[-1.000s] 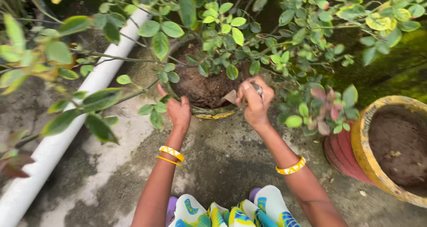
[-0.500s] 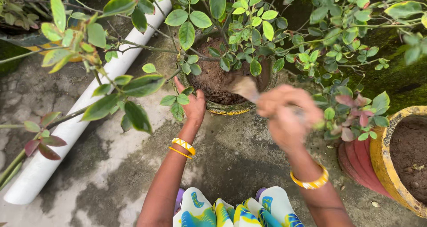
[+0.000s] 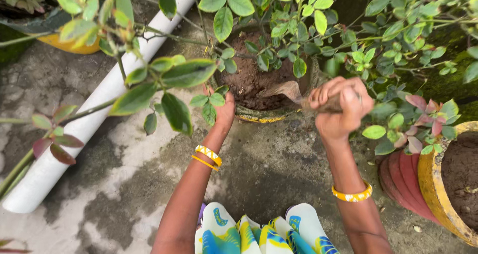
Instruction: The person uses a small hand trowel to loosen the soil in a potted rose plant and pulls out weeds and debris by hand.
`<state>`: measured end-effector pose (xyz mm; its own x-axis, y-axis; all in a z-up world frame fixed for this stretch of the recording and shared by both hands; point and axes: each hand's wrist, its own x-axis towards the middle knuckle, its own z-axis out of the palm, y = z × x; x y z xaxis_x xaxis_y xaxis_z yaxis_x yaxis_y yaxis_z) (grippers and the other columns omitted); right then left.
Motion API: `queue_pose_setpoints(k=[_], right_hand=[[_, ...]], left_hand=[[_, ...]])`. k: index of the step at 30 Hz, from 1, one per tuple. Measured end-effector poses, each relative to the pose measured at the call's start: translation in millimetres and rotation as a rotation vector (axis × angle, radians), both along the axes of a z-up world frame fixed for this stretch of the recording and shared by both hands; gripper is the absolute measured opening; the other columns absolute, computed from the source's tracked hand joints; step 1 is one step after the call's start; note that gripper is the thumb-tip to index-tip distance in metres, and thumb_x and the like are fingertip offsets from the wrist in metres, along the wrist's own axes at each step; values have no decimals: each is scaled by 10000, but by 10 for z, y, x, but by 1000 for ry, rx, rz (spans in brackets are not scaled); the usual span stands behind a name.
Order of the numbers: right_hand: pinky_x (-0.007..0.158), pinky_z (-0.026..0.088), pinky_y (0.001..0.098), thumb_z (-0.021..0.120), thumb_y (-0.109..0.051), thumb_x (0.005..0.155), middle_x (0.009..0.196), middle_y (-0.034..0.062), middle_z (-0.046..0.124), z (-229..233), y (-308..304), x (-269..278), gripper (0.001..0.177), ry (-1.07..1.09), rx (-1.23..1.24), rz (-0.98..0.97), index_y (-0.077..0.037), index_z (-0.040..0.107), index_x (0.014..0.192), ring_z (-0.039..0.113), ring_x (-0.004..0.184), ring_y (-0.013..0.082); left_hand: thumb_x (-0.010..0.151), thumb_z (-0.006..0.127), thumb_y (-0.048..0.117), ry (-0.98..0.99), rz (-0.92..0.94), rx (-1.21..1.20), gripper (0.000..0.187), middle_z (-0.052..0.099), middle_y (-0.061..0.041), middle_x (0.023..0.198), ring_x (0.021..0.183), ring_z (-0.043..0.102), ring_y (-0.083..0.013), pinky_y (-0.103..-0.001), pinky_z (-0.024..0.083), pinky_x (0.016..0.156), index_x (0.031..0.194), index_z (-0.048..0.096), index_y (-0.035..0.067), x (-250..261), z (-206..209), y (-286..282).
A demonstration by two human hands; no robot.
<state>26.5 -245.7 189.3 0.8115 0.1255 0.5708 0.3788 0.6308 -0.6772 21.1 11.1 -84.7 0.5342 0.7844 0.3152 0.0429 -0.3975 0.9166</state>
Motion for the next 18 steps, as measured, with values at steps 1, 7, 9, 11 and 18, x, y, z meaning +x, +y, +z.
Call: queue_pose_setpoints(k=[1, 7, 9, 11, 18], right_hand=[[602, 576, 336, 521, -175, 972, 766, 136, 608, 79, -15, -68, 221, -49, 3, -4, 28, 556, 892, 603, 561, 169], [559, 533, 350, 578, -108, 981, 775, 148, 601, -175, 552, -60, 213, -61, -286, 21, 43, 547, 835, 573, 608, 181], [547, 524, 314, 533, -143, 994, 744, 114, 585, -347, 675, 84, 222, 14, -242, 129, 7, 524, 830, 557, 595, 149], [531, 536, 306, 534, -136, 971, 725, 98, 575, -438, 648, 171, 191, 85, -216, 179, -3, 527, 833, 569, 594, 147], [492, 541, 346, 550, -159, 957, 737, 133, 582, -233, 278, 35, 225, 6, -45, 76, 33, 549, 839, 569, 564, 168]], left_hand=[[873, 629, 243, 72, 15, 9, 920, 251, -356, 1606, 1493, 245, -489, -475, 154, 1255, 1581, 163, -114, 13, -2, 9], [884, 658, 225, 194, 57, 68, 868, 276, -321, 1626, 1516, 259, -459, -454, 174, 1266, 1564, 215, -82, -14, 51, 13], [857, 603, 202, 115, -7, -73, 884, 367, -286, 1575, 1445, 379, -408, -410, 252, 1271, 1600, 201, -56, -47, 158, -17], [841, 578, 164, -8, -37, -93, 918, 344, -288, 1587, 1446, 389, -388, -395, 258, 1270, 1623, 147, -52, -63, 322, -4], [882, 605, 252, 95, 15, -18, 895, 386, -270, 1572, 1452, 414, -358, -377, 284, 1252, 1608, 155, -15, -43, 160, -40]])
